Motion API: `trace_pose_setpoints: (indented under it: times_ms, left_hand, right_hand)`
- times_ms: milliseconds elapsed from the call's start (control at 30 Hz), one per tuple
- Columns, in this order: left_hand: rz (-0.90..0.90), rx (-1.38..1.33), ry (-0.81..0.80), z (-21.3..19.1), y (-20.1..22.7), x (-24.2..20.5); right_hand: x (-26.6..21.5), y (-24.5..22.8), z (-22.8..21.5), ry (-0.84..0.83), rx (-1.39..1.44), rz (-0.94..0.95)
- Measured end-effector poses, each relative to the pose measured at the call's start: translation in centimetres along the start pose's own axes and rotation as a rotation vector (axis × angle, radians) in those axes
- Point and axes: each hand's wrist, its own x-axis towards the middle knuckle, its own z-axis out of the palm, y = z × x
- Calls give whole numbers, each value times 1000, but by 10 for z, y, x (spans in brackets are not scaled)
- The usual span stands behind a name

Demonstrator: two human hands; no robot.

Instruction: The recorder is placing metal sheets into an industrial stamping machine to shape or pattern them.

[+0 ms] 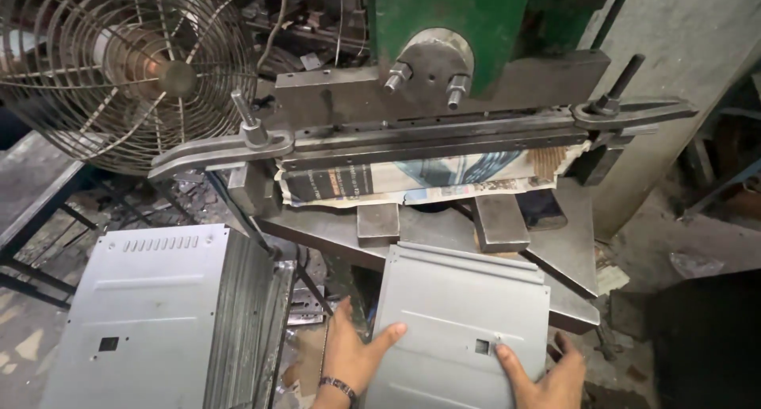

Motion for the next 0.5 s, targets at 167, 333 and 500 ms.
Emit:
trace_pose_setpoints:
  times_ms: [167,333,500]
  left_hand:
    - [178,-26,333,-110,31,46]
    - [260,254,687,-295,-112,149]
    - [104,294,742,-355,-318,92]
  right_hand:
    - [15,21,-17,135,-205,34]
    - [35,30,-32,173,-97,-60]
    - [48,38,-33,123,66,-61]
